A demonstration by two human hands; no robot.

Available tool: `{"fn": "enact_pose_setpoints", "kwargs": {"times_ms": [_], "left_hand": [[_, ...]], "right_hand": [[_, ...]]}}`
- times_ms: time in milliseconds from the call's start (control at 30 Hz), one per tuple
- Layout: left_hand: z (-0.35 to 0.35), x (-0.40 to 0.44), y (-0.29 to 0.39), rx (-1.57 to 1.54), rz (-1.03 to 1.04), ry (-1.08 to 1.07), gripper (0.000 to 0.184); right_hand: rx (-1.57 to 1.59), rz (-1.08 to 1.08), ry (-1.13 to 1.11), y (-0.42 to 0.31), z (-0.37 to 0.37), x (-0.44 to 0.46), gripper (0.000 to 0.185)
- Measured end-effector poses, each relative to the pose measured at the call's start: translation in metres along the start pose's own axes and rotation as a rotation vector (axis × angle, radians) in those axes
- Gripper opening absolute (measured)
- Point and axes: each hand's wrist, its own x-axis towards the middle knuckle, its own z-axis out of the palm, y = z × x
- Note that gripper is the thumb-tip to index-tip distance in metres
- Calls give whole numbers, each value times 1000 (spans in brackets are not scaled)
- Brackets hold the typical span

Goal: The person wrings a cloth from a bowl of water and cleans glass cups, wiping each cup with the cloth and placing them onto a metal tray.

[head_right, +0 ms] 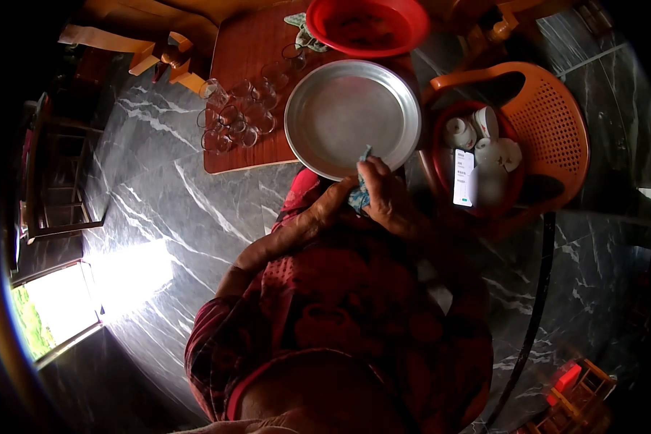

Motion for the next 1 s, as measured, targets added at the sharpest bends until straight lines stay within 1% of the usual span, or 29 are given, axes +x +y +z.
{"fn": "enact_pose_setpoints", "kwargs": {"times_ms": [33,67,100,167,200,233,300,333,367,400,433,467,500,567,600,633,667,700,733,767,800,833,900,933,967,1000], "left_hand": [[10,-11,19,-1,-211,-10,35],[12,-10,22,14,-263,5,32],[1,-8,8,7,-266,7,32],[-30,1,-28,803,534,-105,31],[-23,2,-20,510,326,-104,30],[-17,3,-12,200,141,-49,28],[-25,6,-6,778,391,100,29],[-10,0,19,520,209,131,26],[-3,-4,28,519,210,134,26],[2,-7,33,704,413,222,31],[4,-8,36,887,617,309,50],[2,-8,37,974,687,303,21],[2,-8,37,976,688,298,21],[3,-6,37,919,638,366,29],[2,-6,38,989,660,340,34],[1,-6,39,991,661,336,34],[0,-6,41,1068,779,292,35],[-1,-7,42,1143,897,246,37],[-5,-7,40,1233,924,198,40],[-8,-6,39,1233,925,196,40],[-10,-5,39,1264,984,127,43],[-10,-5,39,1294,1042,58,45],[-5,-8,37,1237,1016,56,47],[2,-12,39,1065,877,119,47],[8,-13,39,891,739,176,47],[9,-10,36,789,725,208,49]], "right_hand": [[1,-71,19,-1,-2,4,78],[0,-143,38,-3,-3,8,71],[-1,-215,58,-4,-5,13,65],[-31,-296,-18,10,3,17,46],[47,-292,64,15,10,21,37],[49,-294,59,16,10,21,37],[108,-119,20,15,9,23,36],[109,-122,18,16,10,24,36],[184,-55,38,18,13,25,34],[260,13,58,20,16,26,33],[335,82,80,23,19,26,31],[339,135,108,25,24,25,24],[337,136,112,30,31,21,24],[571,385,17,33,39,17,20],[706,361,117,28,42,11,17],[838,324,214,16,40,11,15],[846,350,119,12,39,9,15],[1036,473,-88,15,37,8,17],[1181,626,-293,18,35,6,20],[1181,625,-291,10,29,9,20],[1431,821,-248,-2,18,11,19],[1517,903,-239,-2,16,11,17],[1683,1077,-197,-1,13,10,13],[1024,543,81,-8,8,14,11],[924,551,112,4,16,8,12],[822,563,142,17,23,3,13]]}}
